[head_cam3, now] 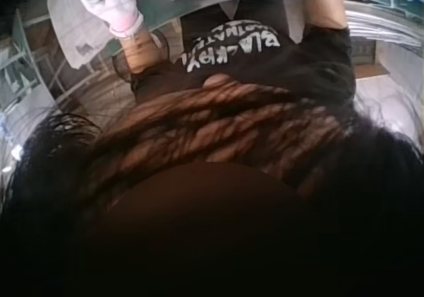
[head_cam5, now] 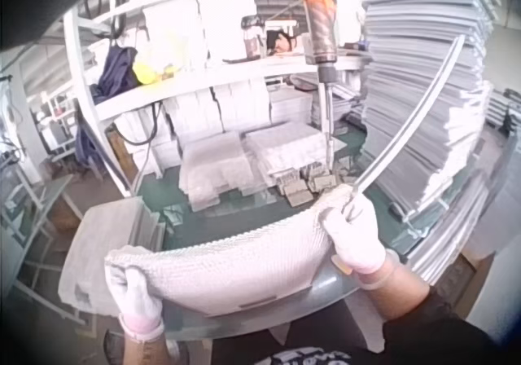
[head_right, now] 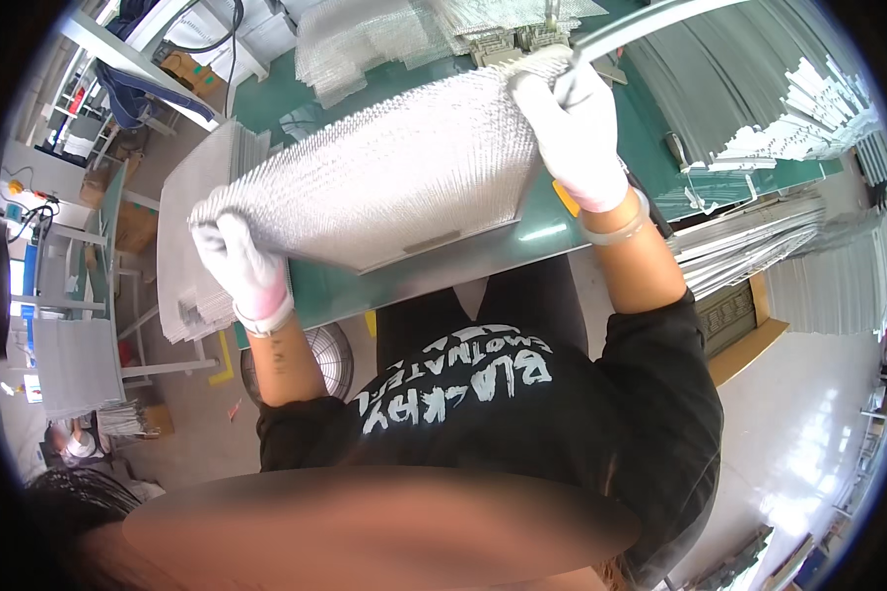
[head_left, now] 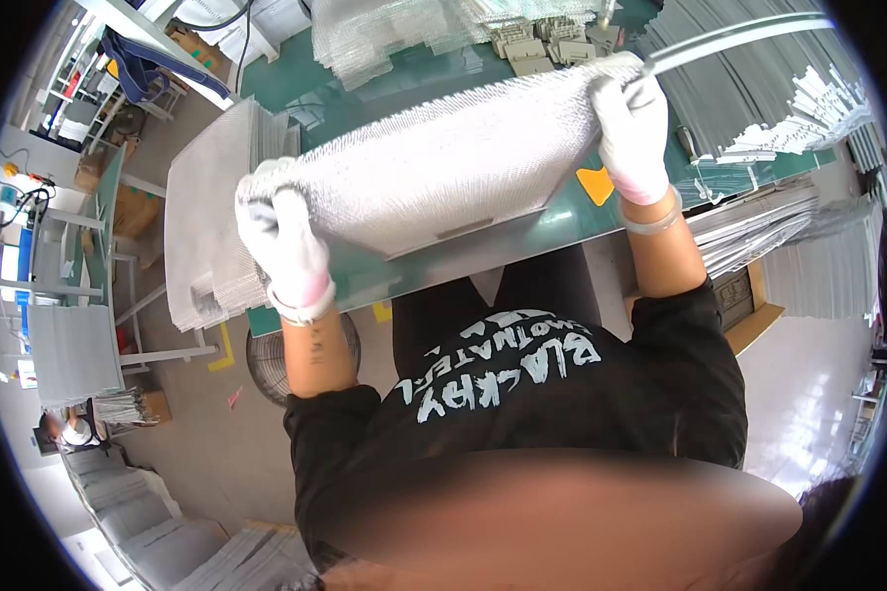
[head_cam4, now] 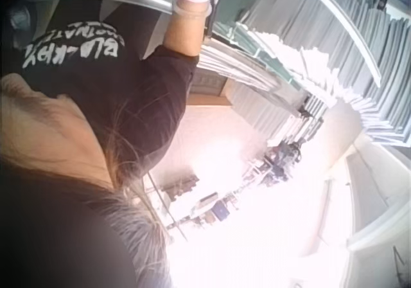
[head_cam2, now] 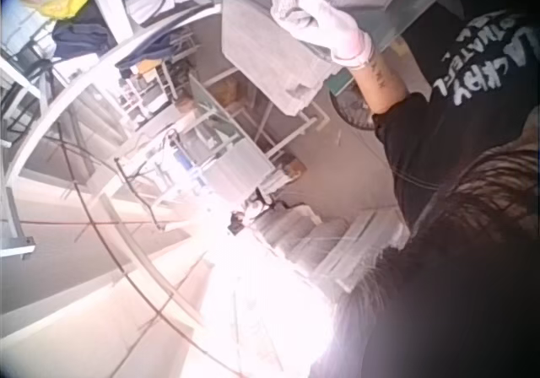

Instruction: Assembling mesh filter components into frames and securing them using an electric drill.

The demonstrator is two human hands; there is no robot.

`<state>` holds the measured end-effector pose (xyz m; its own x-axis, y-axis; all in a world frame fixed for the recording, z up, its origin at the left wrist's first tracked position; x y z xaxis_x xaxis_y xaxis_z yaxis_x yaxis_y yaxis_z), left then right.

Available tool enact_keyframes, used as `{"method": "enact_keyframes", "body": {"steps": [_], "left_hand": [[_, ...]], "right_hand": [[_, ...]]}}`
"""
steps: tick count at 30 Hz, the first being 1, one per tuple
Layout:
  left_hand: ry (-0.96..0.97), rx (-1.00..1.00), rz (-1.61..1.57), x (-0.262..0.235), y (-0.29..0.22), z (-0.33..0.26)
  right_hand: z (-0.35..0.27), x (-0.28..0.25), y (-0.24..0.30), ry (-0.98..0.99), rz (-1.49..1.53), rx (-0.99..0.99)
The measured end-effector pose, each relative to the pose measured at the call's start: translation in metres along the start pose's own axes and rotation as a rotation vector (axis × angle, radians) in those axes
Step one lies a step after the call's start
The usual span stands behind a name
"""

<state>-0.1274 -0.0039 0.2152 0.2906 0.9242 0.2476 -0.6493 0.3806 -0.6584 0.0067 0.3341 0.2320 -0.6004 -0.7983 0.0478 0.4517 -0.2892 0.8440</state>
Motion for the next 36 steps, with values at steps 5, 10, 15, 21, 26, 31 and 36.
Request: {"method": "enact_keyframes", "body": {"steps": [5, 10, 15, 21, 26, 31, 36], "left_hand": [[0.348, 0.162, -0.282, 0.030, -0.036, -0.022], [1.190, -0.283, -0.115, 0.047, 0.018, -0.115], [1.342, -0.085, 0.402, 0.045, 0.079, -0.144], [1.472, -0.194, 0.926, 0.011, 0.109, -0.149], [1.471, -0.422, 0.622, 0.013, 0.112, -0.123], [1.595, -0.328, 0.182, 0.101, 0.120, -0.172], [1.595, -0.136, 0.180, 0.157, 0.158, -0.190]], "right_hand": [[-0.023, -0.005, 0.013, 0.145, 0.140, -0.128], [-0.087, -0.004, 0.048, 0.469, 0.336, -0.223], [-0.110, -0.006, 0.078, 0.689, 0.250, -0.464], [-0.121, -0.004, 0.063, 0.684, 0.224, -0.337], [-0.118, 0.000, 0.061, 0.760, 0.150, -0.277], [-0.121, 0.002, 0.058, 0.710, 0.181, -0.304], [-0.132, -0.003, 0.043, 0.604, 0.335, -0.299]]}}
Point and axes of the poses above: each hand's wrist, its own z-axis towards the middle knuckle, its own x-axis out of the palm, y = z × x, the point moved 10 cm from there along z, towards the middle knuckle, and after that the axes turned 6 degrees about x, right-handed, at the moved point
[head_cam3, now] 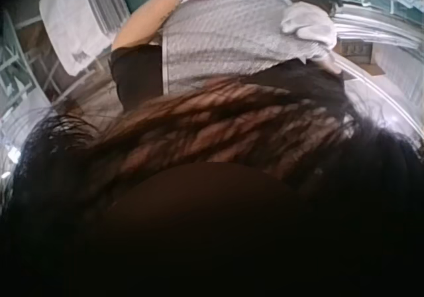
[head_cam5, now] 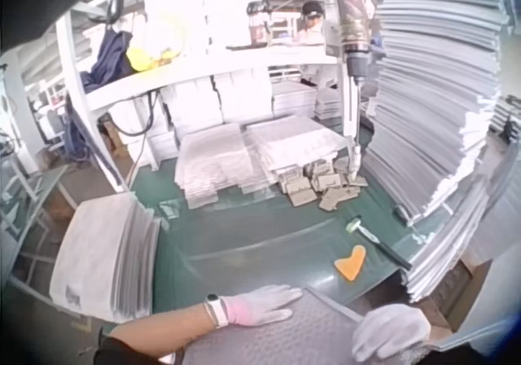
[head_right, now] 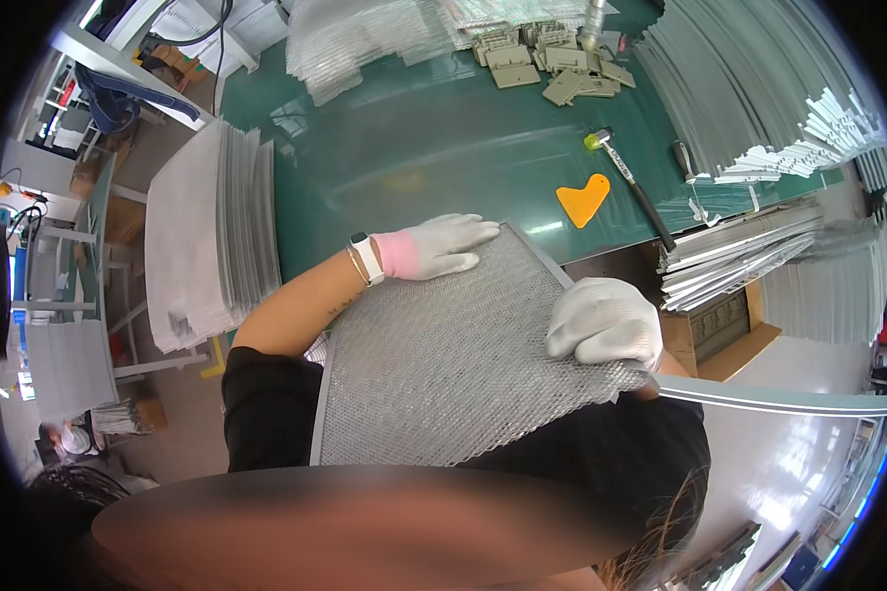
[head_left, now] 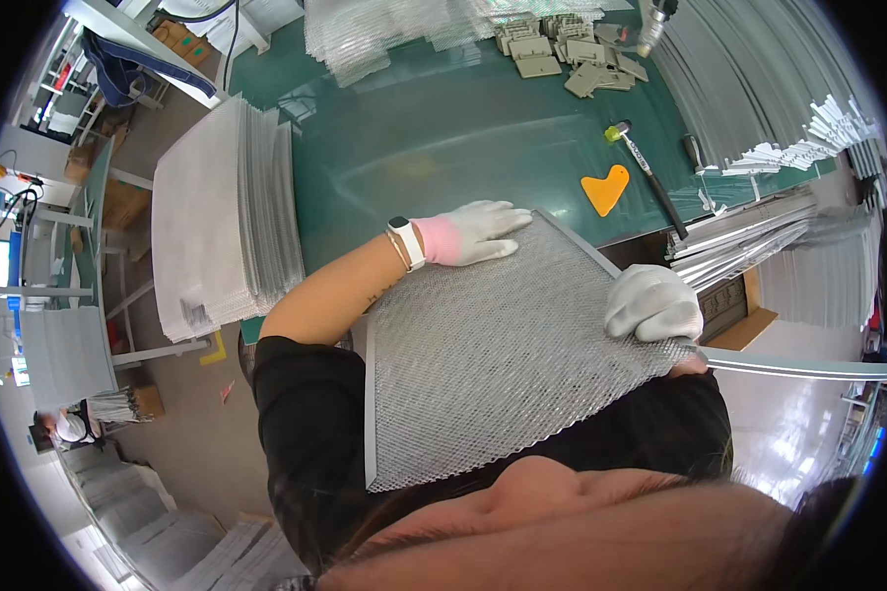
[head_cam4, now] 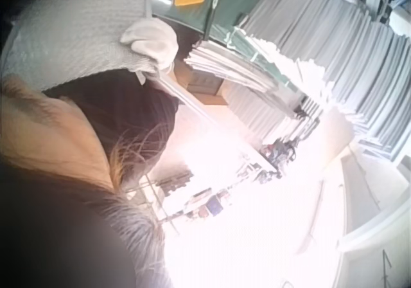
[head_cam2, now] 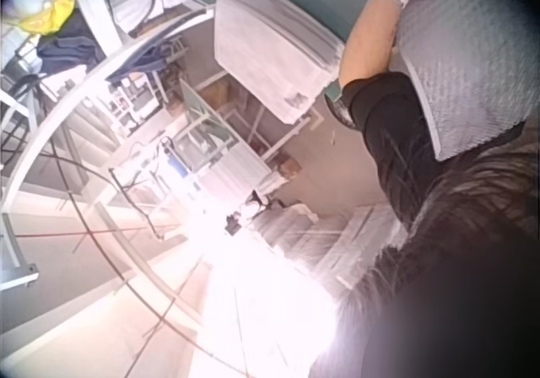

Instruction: Assembling mesh filter components into frames and securing them using an electric drill.

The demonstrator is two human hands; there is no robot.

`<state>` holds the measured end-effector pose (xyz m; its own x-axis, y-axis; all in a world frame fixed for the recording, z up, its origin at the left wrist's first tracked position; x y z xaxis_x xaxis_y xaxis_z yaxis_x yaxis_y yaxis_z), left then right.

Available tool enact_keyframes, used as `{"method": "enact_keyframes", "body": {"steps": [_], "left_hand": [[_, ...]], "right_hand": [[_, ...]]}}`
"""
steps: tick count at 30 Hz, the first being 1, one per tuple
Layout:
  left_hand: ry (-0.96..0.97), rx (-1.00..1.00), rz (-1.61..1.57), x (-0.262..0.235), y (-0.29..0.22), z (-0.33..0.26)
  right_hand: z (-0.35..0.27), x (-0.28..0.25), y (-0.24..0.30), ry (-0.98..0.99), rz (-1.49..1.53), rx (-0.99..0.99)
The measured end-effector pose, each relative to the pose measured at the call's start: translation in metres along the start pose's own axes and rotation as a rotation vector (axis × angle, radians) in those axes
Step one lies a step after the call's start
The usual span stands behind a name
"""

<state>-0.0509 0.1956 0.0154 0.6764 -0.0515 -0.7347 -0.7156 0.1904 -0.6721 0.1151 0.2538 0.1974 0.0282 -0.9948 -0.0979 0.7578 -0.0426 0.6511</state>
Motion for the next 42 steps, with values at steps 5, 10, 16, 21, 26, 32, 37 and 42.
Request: {"method": "enact_keyframes", "body": {"steps": [5, 10, 16, 21, 26, 32, 37, 42], "left_hand": [[0.127, -0.138, 0.018, -0.033, -0.026, -0.009], [0.171, 0.839, -0.666, -0.111, -0.164, -0.135], [-1.542, 0.206, 0.016, -0.192, -0.145, -0.200], [-1.656, 0.061, -0.009, -0.203, -0.118, -0.199], [-1.601, 0.095, -0.025, -0.201, -0.122, -0.191], [-1.092, 0.538, -0.082, -0.187, -0.170, -0.151], [-0.482, 0.270, -0.268, -0.095, -0.125, -0.142], [-0.335, -0.155, 0.063, -0.054, -0.071, -0.141]], "right_hand": [[0.022, -0.008, 0.014, -0.040, -0.007, 0.011], [0.043, -0.033, -0.009, -0.203, -0.204, 0.101], [0.118, -0.081, -0.070, -0.416, -0.571, 0.508], [0.114, -0.091, -0.096, -0.622, -0.114, 0.341], [0.102, -0.106, -0.112, -0.595, -0.257, 0.376], [0.082, -0.080, -0.076, -0.390, -0.176, 0.127], [0.051, -0.040, -0.042, -0.138, -0.015, 0.089], [0.049, -0.015, -0.013, 0.179, -0.073, 0.019]]}}
Point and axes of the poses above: each hand's wrist, its own z-axis towards the middle knuckle, its own x-axis out of the palm, y = z × x, the point moved 10 cm from there along z, towards the middle knuckle, and after that the axes turned 6 degrees about x, right-handed, at the moved point
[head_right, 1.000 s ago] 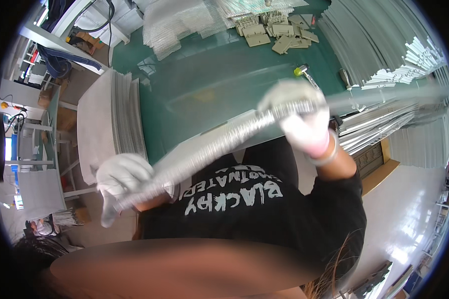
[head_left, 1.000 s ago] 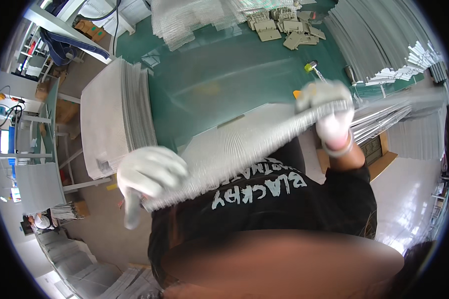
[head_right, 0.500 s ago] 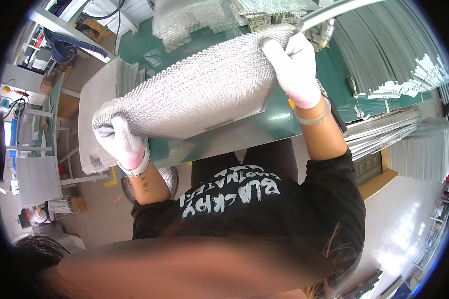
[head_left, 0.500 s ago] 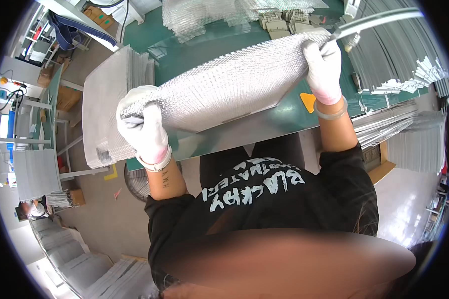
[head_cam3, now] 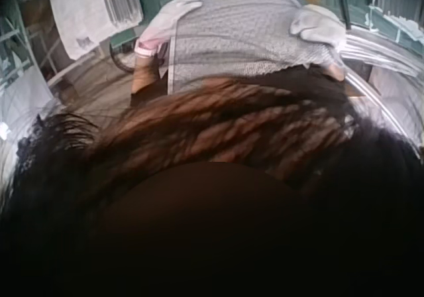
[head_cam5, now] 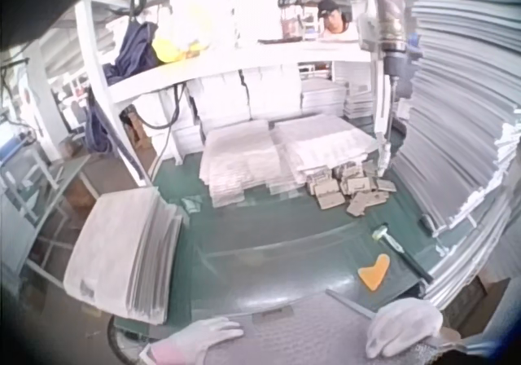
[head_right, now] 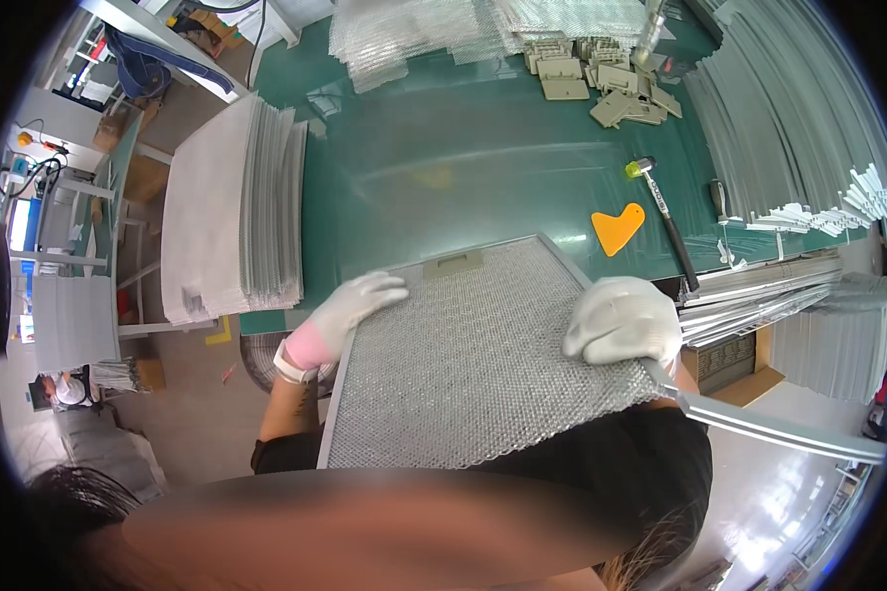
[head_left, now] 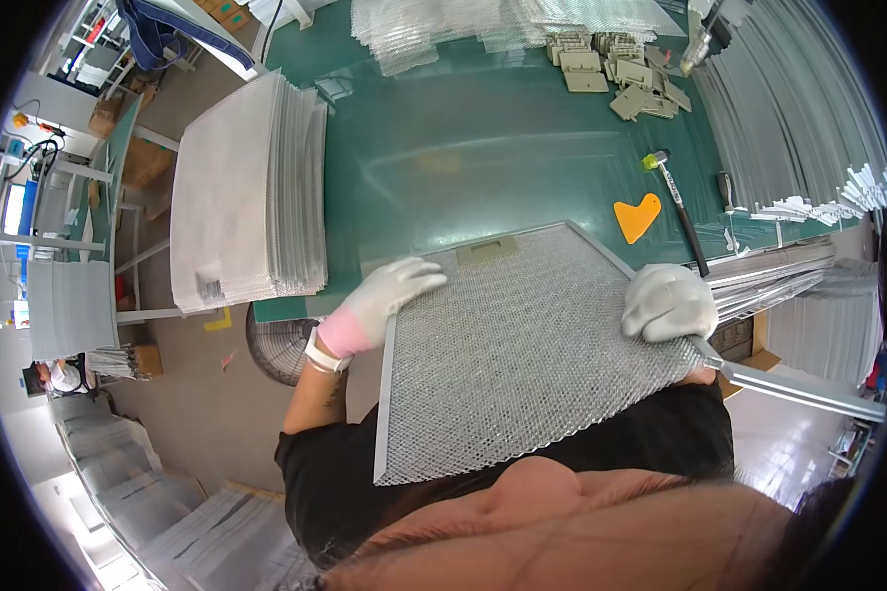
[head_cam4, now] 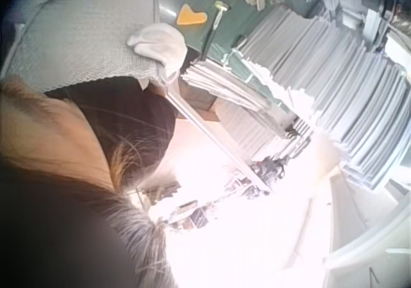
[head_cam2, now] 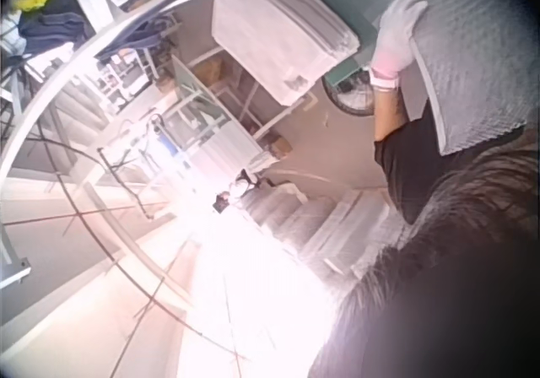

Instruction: Assembling mesh filter components into frames and securing them using an electric drill.

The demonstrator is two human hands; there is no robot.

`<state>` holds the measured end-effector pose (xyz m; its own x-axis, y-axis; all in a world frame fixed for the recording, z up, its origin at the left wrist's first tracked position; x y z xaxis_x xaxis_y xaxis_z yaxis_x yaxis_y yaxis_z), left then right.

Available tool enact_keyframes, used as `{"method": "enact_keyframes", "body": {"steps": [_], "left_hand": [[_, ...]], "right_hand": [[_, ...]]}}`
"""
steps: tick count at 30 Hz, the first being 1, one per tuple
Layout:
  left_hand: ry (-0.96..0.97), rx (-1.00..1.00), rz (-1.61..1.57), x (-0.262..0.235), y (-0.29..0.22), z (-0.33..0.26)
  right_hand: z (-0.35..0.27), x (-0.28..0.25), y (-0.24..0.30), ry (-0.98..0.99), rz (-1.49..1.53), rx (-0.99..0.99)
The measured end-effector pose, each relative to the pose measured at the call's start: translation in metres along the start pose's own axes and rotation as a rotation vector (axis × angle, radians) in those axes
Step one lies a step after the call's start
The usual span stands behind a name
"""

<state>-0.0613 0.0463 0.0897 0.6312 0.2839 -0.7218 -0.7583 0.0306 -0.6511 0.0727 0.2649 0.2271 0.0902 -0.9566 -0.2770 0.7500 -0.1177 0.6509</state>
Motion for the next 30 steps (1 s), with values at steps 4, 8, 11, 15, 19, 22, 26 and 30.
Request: {"method": "enact_keyframes", "body": {"steps": [4, 8, 11, 15, 19, 22, 26, 30], "left_hand": [[0.091, -0.144, 0.253, 0.007, 0.027, -0.011], [0.337, -0.425, 0.489, 0.014, 0.061, -0.010], [0.338, -0.468, 0.498, 0.011, 0.064, -0.011], [0.028, -0.014, -0.288, -0.049, -0.030, 0.010], [-0.806, 0.421, -0.294, -0.137, -0.066, 0.016], [-1.321, 0.091, -0.271, -0.153, -0.011, -0.020], [-1.352, 0.025, -0.311, -0.154, 0.002, -0.013], [-1.375, 0.065, -0.246, -0.148, -0.005, -0.016]], "right_hand": [[-0.008, 0.006, -0.009, -0.062, 0.002, 0.128], [-0.009, 0.000, -0.006, -0.111, -0.071, 0.200], [-0.017, -0.010, -0.013, -0.225, -0.011, 0.183], [0.007, -0.029, -0.044, -0.269, 0.032, 0.234], [0.006, -0.078, -0.087, -0.643, -0.076, 0.401], [0.044, -0.075, -0.094, -0.625, -0.066, 0.355], [0.042, -0.084, -0.104, -0.760, -0.233, 0.439], [0.035, -0.084, -0.096, -0.857, -0.390, 0.287]]}}
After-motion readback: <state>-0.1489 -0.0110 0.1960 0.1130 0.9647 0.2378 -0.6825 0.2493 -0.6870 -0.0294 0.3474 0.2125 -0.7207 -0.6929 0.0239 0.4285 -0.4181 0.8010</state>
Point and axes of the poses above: each hand's wrist, its own z-axis towards the middle knuckle, its own x-axis out of the palm, y = z × x, the point moved 10 cm from there along z, towards the middle knuckle, and after that the axes turned 6 degrees about x, right-handed, at the moved point
